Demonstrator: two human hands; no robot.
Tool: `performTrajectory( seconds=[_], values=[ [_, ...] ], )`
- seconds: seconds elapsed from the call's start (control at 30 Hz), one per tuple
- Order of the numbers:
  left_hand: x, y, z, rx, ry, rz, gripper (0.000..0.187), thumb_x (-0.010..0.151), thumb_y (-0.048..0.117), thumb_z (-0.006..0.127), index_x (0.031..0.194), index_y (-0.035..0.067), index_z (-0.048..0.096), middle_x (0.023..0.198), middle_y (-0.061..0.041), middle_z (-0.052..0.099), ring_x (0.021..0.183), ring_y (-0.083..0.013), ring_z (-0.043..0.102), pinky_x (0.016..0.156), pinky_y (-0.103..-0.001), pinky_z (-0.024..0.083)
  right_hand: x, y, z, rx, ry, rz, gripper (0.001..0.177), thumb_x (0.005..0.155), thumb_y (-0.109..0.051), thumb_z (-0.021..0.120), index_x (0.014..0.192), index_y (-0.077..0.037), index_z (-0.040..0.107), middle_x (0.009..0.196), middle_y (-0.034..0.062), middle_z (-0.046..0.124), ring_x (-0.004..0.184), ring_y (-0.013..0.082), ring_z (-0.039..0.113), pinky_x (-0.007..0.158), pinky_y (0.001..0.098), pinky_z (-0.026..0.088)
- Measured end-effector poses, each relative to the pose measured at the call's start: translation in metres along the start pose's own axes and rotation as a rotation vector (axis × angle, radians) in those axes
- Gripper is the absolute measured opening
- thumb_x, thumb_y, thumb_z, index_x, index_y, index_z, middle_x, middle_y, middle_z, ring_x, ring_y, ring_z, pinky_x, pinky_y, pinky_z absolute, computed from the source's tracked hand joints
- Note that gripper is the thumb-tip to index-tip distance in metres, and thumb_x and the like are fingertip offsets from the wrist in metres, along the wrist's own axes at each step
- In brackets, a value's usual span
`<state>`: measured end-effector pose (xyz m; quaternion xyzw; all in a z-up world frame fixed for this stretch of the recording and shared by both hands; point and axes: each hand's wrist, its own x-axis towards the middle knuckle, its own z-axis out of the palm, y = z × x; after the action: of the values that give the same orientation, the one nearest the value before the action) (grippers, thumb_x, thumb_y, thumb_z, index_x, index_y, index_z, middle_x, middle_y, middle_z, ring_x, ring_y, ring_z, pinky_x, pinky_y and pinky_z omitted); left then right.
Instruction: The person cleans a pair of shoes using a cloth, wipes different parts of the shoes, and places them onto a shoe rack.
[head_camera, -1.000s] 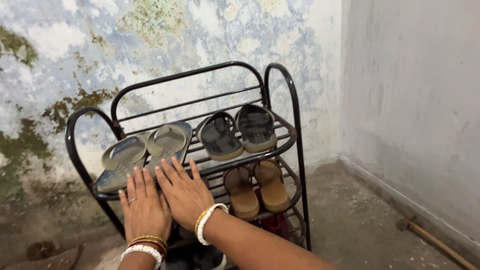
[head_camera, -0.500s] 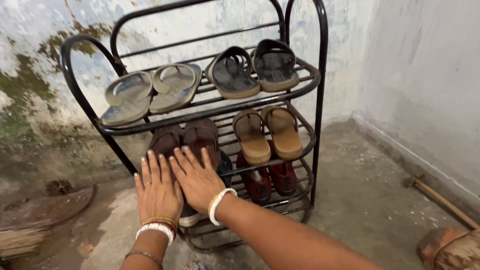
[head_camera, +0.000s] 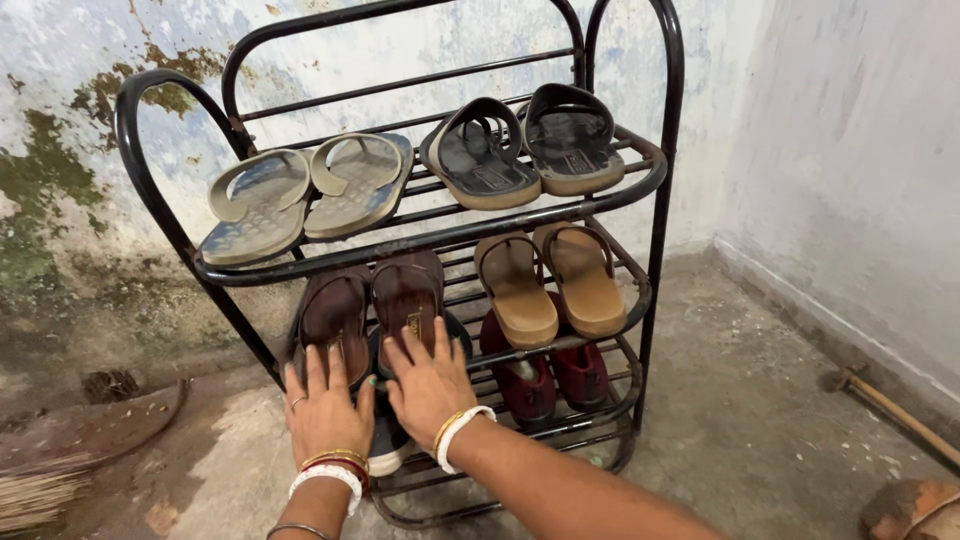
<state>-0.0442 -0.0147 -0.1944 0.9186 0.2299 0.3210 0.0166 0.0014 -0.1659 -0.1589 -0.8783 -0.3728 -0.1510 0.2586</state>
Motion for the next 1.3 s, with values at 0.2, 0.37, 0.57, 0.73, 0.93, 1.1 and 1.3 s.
performTrajectory(
  seconds=[0.2,0.37,0.57,0.73,0.93,1.1,1.3],
  values=[
    [0.015,-0.01,0.017,-0.01,-0.055,0.008,0.057,0.098,0.044,0.056,0.149,0.018,0.054,0.159,-0.014,0.042,0.145,-0.0509,0.029,0.122,-0.051,0.029,0.014,-0.001,0.012,0.015,-0.04,-0.069,0.055,0.098,-0.026,0.054,0.149,-0.007,0.047,0.158,0.0148,0.041,0.147,0.0521,0.023,0.113,0.0688,0.023],
    [0.01,0.014,0.005,0.099,-0.116,0.004,0.056,0.092,0.035,0.056,0.146,0.021,0.051,0.157,-0.003,0.041,0.148,-0.0338,0.031,0.118,-0.063,0.018,0.005,0.007,0.015,0.025,-0.011,-0.128,0.05,0.097,-0.02,0.052,0.145,-0.005,0.053,0.153,0.013,0.049,0.144,0.0457,0.035,0.115,0.0682,0.023],
    [-0.001,0.002,0.016,0.038,-0.052,0.098,0.058,0.09,0.023,0.057,0.147,0.018,0.052,0.153,0.002,0.051,0.142,-0.0262,0.044,0.12,-0.06,0.022,-0.002,0.032,0.013,-0.002,0.098,-0.291,0.047,0.089,-0.009,0.056,0.135,-0.004,0.064,0.145,0.0117,0.06,0.137,0.0324,0.052,0.117,0.0521,0.037],
    [-0.003,-0.018,0.026,-0.038,0.032,0.208,0.057,0.085,0.014,0.057,0.142,0.017,0.058,0.147,0.0,0.06,0.138,-0.0221,0.052,0.123,-0.046,0.031,-0.006,0.018,-0.026,0.076,-0.03,-0.172,0.036,0.092,-0.007,0.059,0.125,-0.009,0.072,0.128,0.0086,0.068,0.125,0.0296,0.06,0.114,0.0385,0.046],
    [-0.001,0.012,0.027,-0.102,0.113,0.173,0.051,0.093,0.025,0.056,0.142,0.009,0.059,0.144,-0.008,0.06,0.138,-0.0264,0.05,0.122,-0.051,0.028,0.003,0.005,-0.023,0.192,0.222,0.139,0.07,0.079,-0.022,0.08,0.14,0.003,0.057,0.142,0.0355,0.048,0.125,0.0514,0.05,0.101,0.0478,0.039],
    [0.001,0.027,0.031,-0.013,-0.074,-0.027,0.051,0.092,0.027,0.055,0.142,0.018,0.057,0.153,0.0,0.05,0.145,-0.0246,0.038,0.117,-0.07,0.012,0.01,0.012,-0.008,0.343,0.087,0.247,0.064,0.084,-0.02,0.075,0.137,0.007,0.052,0.15,0.0375,0.037,0.126,0.0485,0.055,0.106,0.0467,0.046],
    [-0.013,0.033,0.035,-0.031,-0.013,0.032,0.053,0.09,0.023,0.057,0.142,0.012,0.057,0.155,-0.006,0.048,0.145,-0.0228,0.041,0.122,-0.067,0.012,-0.009,0.012,-0.014,0.381,0.099,0.184,0.061,0.083,-0.012,0.071,0.137,0.007,0.054,0.148,0.036,0.043,0.123,0.0486,0.057,0.105,0.0456,0.048]
  ],
)
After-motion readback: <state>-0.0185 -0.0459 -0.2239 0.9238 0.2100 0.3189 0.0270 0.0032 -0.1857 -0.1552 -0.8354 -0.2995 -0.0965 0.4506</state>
